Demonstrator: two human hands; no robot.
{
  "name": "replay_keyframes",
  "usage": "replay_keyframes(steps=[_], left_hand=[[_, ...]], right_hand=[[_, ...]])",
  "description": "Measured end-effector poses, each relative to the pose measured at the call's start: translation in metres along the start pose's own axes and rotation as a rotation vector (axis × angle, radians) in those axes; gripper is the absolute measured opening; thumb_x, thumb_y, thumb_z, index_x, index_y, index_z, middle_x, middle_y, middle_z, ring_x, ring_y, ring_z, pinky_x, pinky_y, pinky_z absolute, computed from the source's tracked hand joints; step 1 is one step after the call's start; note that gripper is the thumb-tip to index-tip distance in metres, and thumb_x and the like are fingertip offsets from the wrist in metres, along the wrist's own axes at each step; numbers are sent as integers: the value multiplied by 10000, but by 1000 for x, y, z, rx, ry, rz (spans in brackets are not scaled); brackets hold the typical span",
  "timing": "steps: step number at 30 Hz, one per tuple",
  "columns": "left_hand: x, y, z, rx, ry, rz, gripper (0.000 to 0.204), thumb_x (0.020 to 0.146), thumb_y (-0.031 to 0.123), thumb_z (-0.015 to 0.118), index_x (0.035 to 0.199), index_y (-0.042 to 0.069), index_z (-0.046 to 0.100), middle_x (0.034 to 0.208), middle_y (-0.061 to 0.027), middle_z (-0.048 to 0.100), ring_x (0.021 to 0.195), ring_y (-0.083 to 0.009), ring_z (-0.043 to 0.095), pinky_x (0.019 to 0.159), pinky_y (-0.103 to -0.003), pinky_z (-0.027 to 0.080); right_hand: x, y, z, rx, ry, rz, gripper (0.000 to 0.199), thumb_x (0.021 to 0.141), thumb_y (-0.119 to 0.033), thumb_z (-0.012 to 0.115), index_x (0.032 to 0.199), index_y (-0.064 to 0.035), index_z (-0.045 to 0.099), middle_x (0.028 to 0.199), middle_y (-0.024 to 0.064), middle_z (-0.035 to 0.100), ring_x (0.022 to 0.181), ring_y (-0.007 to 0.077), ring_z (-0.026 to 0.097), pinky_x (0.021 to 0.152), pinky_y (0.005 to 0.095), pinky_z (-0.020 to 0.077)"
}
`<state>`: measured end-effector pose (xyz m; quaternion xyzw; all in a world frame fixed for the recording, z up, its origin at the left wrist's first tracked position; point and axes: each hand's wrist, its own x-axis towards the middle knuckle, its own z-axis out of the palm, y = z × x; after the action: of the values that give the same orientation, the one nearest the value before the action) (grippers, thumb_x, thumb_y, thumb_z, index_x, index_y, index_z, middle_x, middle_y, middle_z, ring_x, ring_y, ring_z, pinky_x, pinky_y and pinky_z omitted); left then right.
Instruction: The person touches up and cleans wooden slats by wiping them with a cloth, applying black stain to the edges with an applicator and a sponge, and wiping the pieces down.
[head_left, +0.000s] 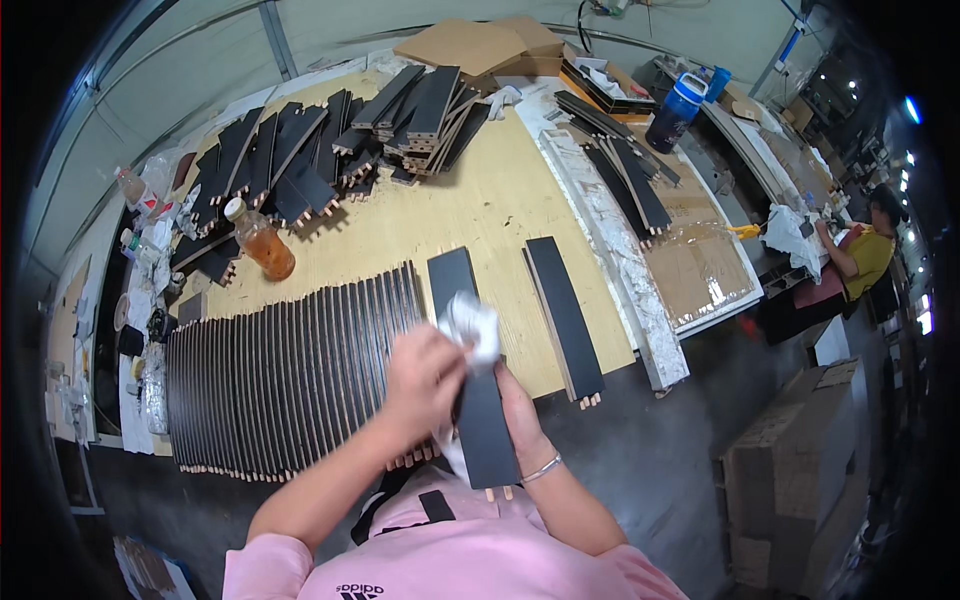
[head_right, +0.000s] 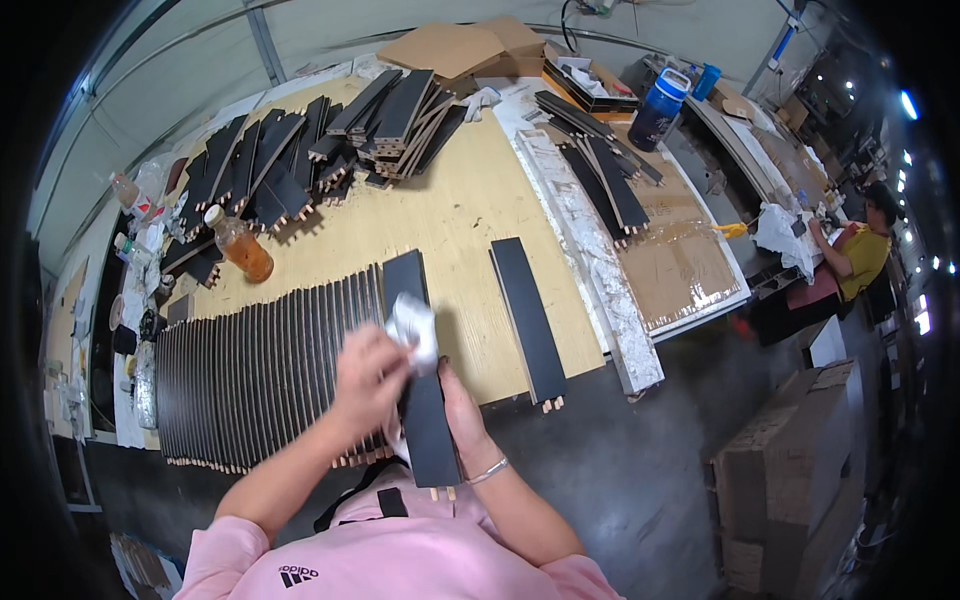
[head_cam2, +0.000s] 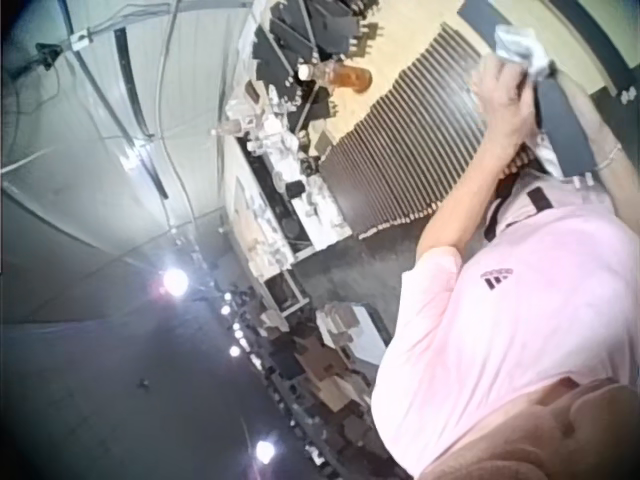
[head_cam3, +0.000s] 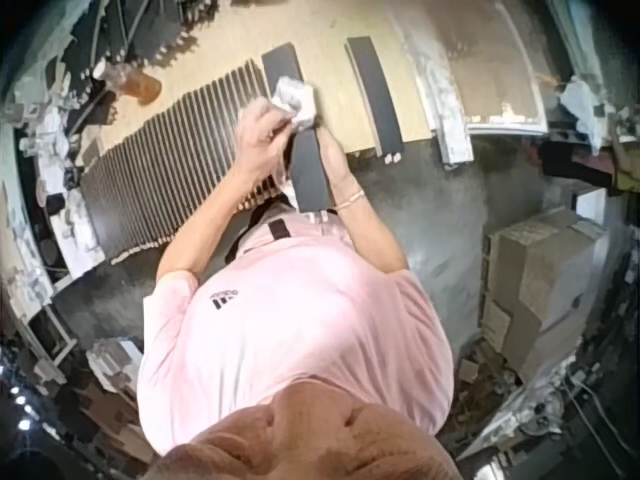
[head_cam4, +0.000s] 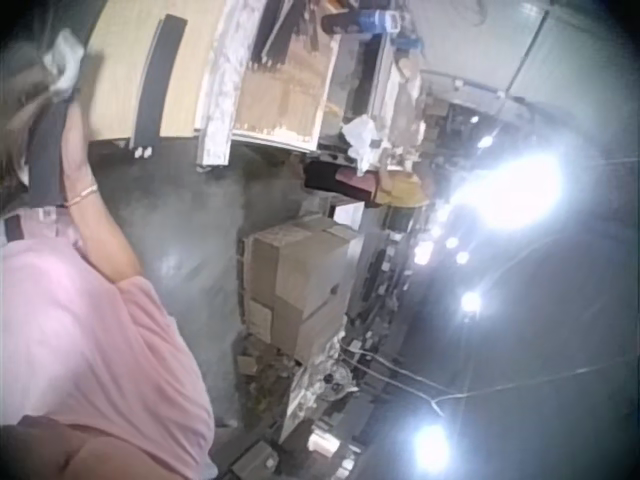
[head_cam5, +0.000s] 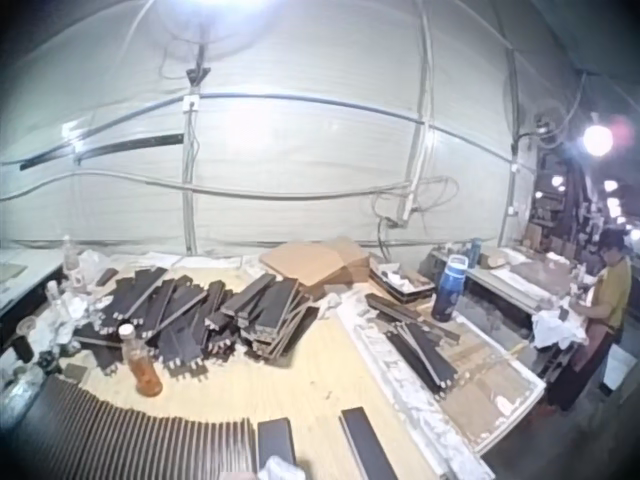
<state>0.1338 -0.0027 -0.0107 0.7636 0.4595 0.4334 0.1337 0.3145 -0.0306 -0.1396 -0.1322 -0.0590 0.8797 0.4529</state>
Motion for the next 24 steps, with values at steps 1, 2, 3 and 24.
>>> replay_keyframes(steps=[1, 2, 3, 24], left_hand=[[-22, 7, -3, -49, -48, 45, 224, 800, 44, 843, 1021, 74, 816, 905, -91, 657, 888, -306, 633, 805, -436, 436], [-44, 18, -3, -113, -103, 94, 220, 817, 75, 845, 1033, 72, 808, 900, -97, 650, 898, -320, 644, 805, -444, 435], [-53, 34, 0, -152, -83, 45, 275, 755, 38, 850, 1015, 124, 832, 861, -75, 633, 822, -293, 598, 775, -434, 407], [-43, -50, -140, 542, 98, -172, 286, 817, 81, 862, 1100, 88, 827, 1163, -81, 750, 1185, -333, 653, 1041, -521, 463]], right_hand=[[9, 3, 10, -24, 96, -10, 483, 1225, -488, 417, 1336, -89, 665, 1186, 24, 738, 1009, 125, 722, 835, 292, 615], [15, -1, 27, -64, 173, -20, 482, 1225, -486, 419, 1343, -89, 667, 1186, 21, 739, 1004, 122, 721, 830, 285, 612], [13, -4, 29, -81, 172, -27, 482, 1225, -483, 422, 1350, -89, 669, 1185, 17, 741, 999, 119, 719, 824, 277, 609], [34, -40, 132, -266, 51, -255, 792, 1133, -764, 357, 1188, -29, 645, 1009, 93, 635, 794, 176, 580, 696, 354, 538]])
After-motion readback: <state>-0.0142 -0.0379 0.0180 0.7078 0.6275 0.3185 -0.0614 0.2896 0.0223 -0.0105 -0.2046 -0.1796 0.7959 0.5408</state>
